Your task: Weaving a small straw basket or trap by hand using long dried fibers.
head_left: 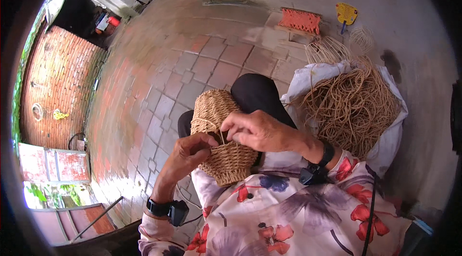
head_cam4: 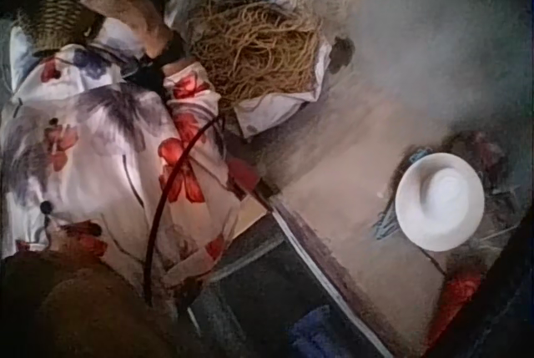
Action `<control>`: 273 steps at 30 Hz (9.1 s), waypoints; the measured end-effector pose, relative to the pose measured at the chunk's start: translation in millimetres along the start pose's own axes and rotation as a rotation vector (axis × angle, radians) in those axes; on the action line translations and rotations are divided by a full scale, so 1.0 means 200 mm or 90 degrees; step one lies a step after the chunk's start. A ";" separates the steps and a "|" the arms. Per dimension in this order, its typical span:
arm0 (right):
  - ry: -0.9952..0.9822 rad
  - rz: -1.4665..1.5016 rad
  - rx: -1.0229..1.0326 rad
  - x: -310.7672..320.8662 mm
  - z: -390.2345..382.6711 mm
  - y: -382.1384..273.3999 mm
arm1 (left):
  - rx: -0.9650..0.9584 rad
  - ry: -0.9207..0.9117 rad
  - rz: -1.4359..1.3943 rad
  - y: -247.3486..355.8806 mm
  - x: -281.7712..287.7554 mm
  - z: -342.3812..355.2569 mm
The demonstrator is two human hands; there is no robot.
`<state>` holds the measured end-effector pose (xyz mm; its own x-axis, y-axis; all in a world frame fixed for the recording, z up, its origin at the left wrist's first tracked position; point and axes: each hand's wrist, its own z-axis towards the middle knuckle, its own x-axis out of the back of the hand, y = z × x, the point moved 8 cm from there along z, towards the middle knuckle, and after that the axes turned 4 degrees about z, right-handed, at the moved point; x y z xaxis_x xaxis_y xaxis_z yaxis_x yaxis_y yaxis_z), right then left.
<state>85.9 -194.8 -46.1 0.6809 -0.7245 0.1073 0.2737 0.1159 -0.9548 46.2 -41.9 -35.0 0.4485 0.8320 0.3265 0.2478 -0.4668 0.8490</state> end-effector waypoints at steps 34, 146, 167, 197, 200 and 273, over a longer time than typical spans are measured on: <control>-0.052 -0.056 0.023 -0.07 0.07 -0.04 | 0.006 0.005 -0.019 -0.02 -0.01 0.00; -0.032 0.024 -0.066 -0.08 0.02 0.02 | -0.029 0.363 -0.165 -0.31 0.16 -0.24; -0.055 0.003 -0.115 -0.11 -0.01 -0.01 | -0.141 0.482 0.010 -0.32 0.13 -0.36; 0.058 -0.196 -0.059 -0.11 0.05 -0.02 | -0.245 0.180 0.323 0.15 -0.01 -0.11; 0.029 -0.181 -0.088 -0.11 0.06 -0.01 | -0.232 0.177 0.310 0.15 -0.01 -0.10; 0.021 0.097 -0.336 -0.03 -0.15 0.15 | -0.097 0.376 0.224 -0.40 0.08 -0.38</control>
<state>70.3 -208.0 -83.6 0.6623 -0.7480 -0.0438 -0.2101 -0.1292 -0.9691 -31.5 32.1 -65.0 -0.0724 0.6834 0.7265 0.0319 -0.7264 0.6865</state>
